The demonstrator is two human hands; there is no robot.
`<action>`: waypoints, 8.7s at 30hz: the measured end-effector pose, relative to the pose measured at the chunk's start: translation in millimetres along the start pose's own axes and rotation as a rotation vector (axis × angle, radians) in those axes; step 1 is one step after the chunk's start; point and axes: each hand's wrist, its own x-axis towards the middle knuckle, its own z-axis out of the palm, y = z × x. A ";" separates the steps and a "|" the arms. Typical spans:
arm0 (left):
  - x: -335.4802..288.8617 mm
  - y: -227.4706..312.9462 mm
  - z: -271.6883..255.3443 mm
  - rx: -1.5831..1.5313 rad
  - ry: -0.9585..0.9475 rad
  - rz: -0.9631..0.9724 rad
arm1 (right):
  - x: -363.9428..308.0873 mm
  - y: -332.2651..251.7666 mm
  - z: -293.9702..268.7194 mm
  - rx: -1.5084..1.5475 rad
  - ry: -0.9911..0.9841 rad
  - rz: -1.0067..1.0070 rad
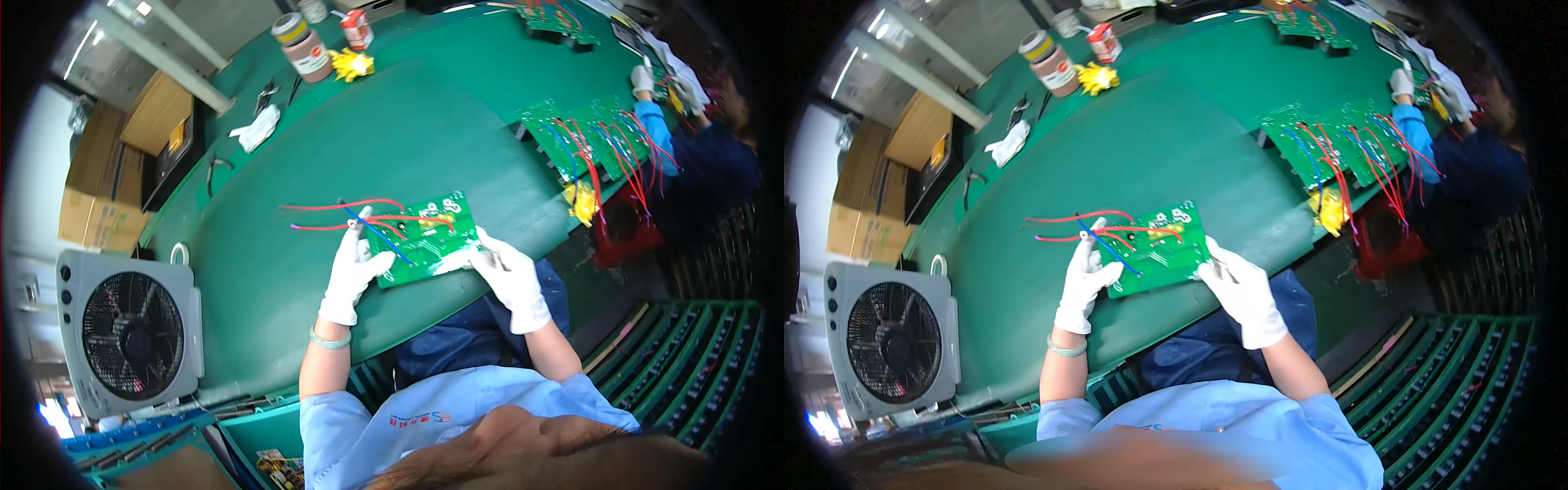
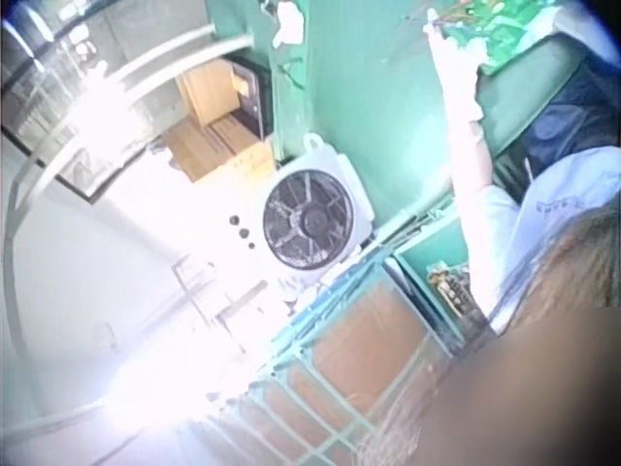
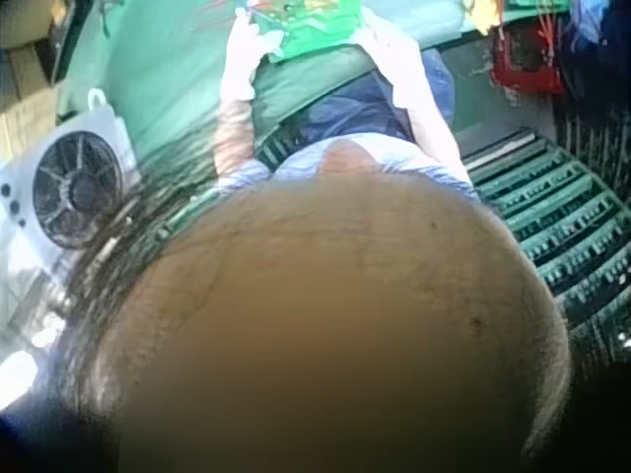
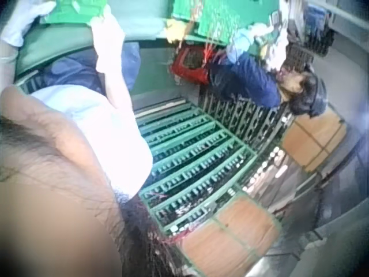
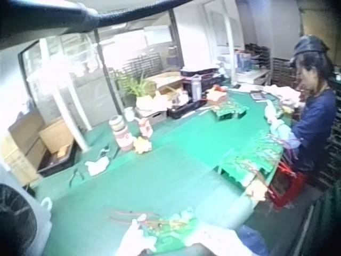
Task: The person assembles electronic circuit boards by hand, attaching cylindrical capacitors and connecting red and blue wires to the board. They handle multiple boards, flipping them over to inspect connections and placing finished units into a green storage rack. The person also retrieves a larger component from a drawer to attach to a board.
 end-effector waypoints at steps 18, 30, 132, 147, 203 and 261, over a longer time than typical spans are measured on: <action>2.1 -19.2 11.5 0.042 -0.054 0.047 | 53.2 -58.2 21.9 -0.720 -0.023 -0.775; -3.2 -16.7 17.5 0.092 0.075 0.075 | 13.2 -16.1 -30.1 0.210 0.291 0.417; -3.4 -18.4 9.5 0.258 -0.029 0.089 | 53.4 -116.7 -39.8 -0.946 -0.183 -0.904; -6.0 -11.0 13.0 0.190 -0.010 0.065 | 4.9 5.4 -136.8 -0.912 0.511 -0.429; -2.4 -12.8 2.1 0.070 -0.204 0.069 | -54.3 -8.1 -19.0 0.209 0.277 0.233; -9.4 -14.7 7.1 0.692 0.070 0.506 | 35.3 -40.1 -6.7 0.244 0.458 -0.130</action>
